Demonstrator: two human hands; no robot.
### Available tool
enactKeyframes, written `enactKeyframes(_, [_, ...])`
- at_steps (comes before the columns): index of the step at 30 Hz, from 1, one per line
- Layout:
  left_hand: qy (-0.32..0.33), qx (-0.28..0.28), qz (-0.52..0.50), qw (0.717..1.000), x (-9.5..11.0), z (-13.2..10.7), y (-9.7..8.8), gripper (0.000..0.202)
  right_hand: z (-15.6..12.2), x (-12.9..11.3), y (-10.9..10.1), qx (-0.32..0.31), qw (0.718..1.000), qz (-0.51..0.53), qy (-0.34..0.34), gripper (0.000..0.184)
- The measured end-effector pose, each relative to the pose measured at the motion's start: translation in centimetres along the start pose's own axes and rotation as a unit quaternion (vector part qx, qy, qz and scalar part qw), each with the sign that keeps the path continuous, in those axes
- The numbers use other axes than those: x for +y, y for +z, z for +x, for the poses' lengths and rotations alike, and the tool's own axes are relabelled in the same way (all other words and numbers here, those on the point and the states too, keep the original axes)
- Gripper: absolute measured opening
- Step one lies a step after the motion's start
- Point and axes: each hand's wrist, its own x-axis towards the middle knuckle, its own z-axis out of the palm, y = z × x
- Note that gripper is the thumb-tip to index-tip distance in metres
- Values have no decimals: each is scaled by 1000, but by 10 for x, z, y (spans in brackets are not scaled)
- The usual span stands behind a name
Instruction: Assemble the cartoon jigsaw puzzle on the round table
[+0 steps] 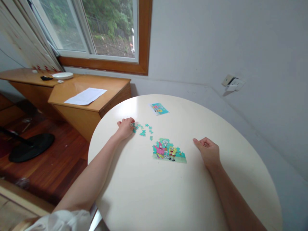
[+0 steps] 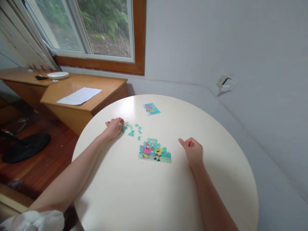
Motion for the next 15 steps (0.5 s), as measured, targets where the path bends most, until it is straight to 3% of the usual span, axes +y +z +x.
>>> enactKeyframes(8, [-17,48,-119,992,10,-4,-7,15,0,-2,0,-2,1000,1,6,51])
enactKeyframes(15, [11,46,-317,947,26,-6,-8,11,-1,-3,1,-2,1000,15,21,49])
